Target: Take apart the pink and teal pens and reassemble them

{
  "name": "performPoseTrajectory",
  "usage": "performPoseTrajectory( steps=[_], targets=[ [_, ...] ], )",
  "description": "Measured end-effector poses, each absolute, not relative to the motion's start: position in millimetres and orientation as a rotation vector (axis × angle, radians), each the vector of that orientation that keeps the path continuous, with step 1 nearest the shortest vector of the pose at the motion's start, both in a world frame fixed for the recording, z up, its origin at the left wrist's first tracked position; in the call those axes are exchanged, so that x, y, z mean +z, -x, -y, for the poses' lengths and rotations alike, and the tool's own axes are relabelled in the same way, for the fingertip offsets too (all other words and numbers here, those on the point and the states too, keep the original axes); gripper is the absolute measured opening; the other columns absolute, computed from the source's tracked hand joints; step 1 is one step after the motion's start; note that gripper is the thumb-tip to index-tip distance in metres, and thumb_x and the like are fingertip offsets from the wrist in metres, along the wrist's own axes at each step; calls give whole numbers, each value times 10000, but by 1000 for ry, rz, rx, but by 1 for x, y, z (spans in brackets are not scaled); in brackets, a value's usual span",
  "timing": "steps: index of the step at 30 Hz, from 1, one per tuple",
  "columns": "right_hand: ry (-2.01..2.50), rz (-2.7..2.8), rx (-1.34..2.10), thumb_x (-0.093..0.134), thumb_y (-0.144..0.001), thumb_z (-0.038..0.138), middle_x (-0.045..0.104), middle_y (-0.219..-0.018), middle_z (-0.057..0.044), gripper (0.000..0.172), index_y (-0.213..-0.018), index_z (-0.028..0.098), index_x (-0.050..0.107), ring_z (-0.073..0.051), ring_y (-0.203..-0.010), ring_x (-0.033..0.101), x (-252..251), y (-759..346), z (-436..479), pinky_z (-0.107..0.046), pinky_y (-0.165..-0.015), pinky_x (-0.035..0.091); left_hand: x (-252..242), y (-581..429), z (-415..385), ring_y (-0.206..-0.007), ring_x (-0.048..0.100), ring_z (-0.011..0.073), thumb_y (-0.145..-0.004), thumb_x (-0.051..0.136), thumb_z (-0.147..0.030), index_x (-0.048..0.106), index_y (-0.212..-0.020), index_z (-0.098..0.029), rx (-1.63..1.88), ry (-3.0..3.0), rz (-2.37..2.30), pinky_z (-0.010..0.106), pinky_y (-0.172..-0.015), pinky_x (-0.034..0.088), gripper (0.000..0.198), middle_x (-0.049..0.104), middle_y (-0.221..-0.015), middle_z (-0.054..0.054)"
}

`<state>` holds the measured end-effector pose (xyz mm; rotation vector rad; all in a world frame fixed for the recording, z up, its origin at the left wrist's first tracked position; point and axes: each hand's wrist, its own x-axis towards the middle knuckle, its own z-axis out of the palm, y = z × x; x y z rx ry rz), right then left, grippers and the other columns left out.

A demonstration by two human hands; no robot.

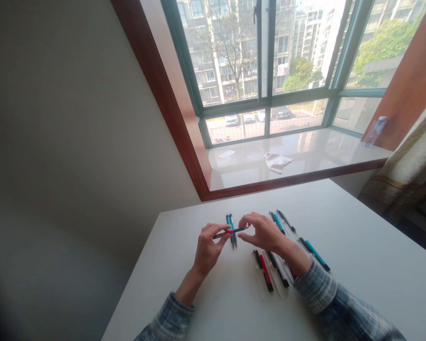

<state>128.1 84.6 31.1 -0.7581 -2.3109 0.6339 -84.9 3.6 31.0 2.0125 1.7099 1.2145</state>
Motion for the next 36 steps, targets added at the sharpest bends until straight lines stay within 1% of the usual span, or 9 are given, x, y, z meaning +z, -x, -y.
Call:
performPoseTrajectory(
  steps=[3,6,12,14,17,19,22,26,36],
  targets=[
    [752,2320,581,695,-910,302,714,-850,-42,71,-904,231,689,-208,-846,630,29,-127,-86,-325,-759,480,31,85,-4,-965,662,263,-885,730,-214,783,-1050,-296,1216,-2006,-1703,451,-924,486,192,790,-990,37],
    [780,2337,569,674,-936,366,722,-834,-48,156,-860,232,702,-214,-840,634,26,-126,-86,-330,-758,478,31,86,-4,-972,660,266,-896,716,-220,783,-1040,-291,1203,-2021,-1707,449,-919,482,174,790,-996,40],
    [822,2366,624,581,-990,441,719,-783,-40,310,-811,226,714,-181,-721,622,25,-124,-85,-303,-686,454,31,86,-3,-1003,642,277,-909,705,-244,776,-1057,-293,1214,-2053,-1752,468,-950,467,172,782,-996,40],
    [855,2338,593,549,-1007,449,712,-768,-40,341,-807,221,704,-183,-715,615,26,-124,-85,-309,-689,451,31,88,-4,-1106,618,286,-899,711,-251,751,-1141,-302,1296,-2031,-1780,475,-1004,460,250,754,-1121,49],
    [915,2251,562,503,-1027,458,705,-773,-42,373,-817,213,688,-180,-699,610,27,-126,-86,-315,-694,457,29,93,-7,-1294,535,291,-883,726,-260,644,-1329,-313,1449,-1931,-1851,486,-1117,393,457,634,-1376,62],
    [941,2198,569,495,-1029,466,709,-803,-44,374,-834,211,687,-174,-687,612,28,-128,-87,-309,-680,463,26,96,-9,-1334,513,289,-889,719,-275,571,-1403,-304,1508,-1820,-1867,494,-1135,374,536,595,-1431,74],
    [956,2161,576,500,-1024,473,713,-822,-44,370,-849,213,695,-169,-672,617,29,-129,-88,-302,-660,466,23,100,-10,-1285,562,276,-898,702,-286,520,-1440,-291,1533,-1664,-1834,482,-1085,422,572,628,-1395,88],
    [961,2156,567,516,-1016,475,713,-797,-35,371,-822,214,695,-167,-657,620,31,-128,-87,-298,-660,466,22,99,-9,-1285,577,264,-883,701,-264,547,-1419,-293,1515,-1630,-1785,469,-1082,429,558,684,-1319,78],
    [961,2147,593,508,-1021,465,695,-760,-25,377,-795,212,672,-157,-639,588,28,-129,-90,-287,-655,438,19,103,-14,-1255,623,276,-849,729,-271,616,-1359,-248,1493,-1245,-1462,432,-1025,518,523,657,-1381,115]
  ],
)
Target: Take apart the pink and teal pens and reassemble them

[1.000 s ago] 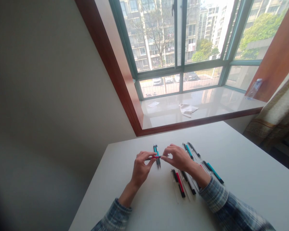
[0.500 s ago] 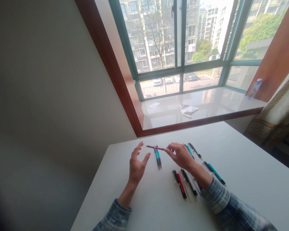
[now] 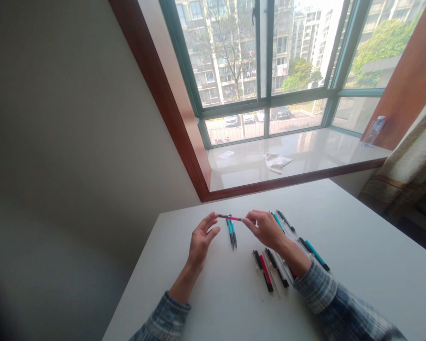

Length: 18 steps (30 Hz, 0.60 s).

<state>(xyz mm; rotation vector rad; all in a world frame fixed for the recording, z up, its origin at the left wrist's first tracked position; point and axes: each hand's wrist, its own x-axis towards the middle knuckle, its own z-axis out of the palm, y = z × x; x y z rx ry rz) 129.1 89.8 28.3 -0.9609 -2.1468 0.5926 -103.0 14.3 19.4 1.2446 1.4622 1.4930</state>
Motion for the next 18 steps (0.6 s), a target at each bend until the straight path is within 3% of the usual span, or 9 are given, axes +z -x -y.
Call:
performPoseTrajectory(
  steps=[7,12,15,18],
  targets=[
    [877,2181,644,538,-1008,476,694,-772,-17,351,-817,221,685,-153,-647,587,32,-126,-84,-283,-664,440,18,100,-16,-1115,686,249,-832,767,-361,701,-1227,-222,1614,-1117,-1502,405,-973,561,424,679,-1325,114],
    [814,2225,693,537,-1005,485,702,-760,-31,369,-821,215,707,-157,-656,590,31,-122,-80,-286,-663,454,12,105,-20,-905,729,201,-822,787,-390,724,-1134,-165,1608,-1020,-1439,400,-929,587,390,738,-1052,93],
    [823,2198,793,581,-979,487,728,-786,-20,298,-1019,232,730,-153,-651,605,30,-122,-81,-285,-666,485,11,108,-22,-972,716,176,-814,810,-286,710,-1123,-170,1671,-819,-1272,389,-1032,546,345,730,-1034,77],
    [783,2093,1002,601,-968,468,758,-866,-19,346,-1222,246,676,-161,-728,660,32,-123,-82,-284,-719,535,13,110,-22,-982,704,138,-829,792,-169,698,-1125,-172,1705,-632,-1155,353,-1098,496,311,730,-1023,65]
  ],
)
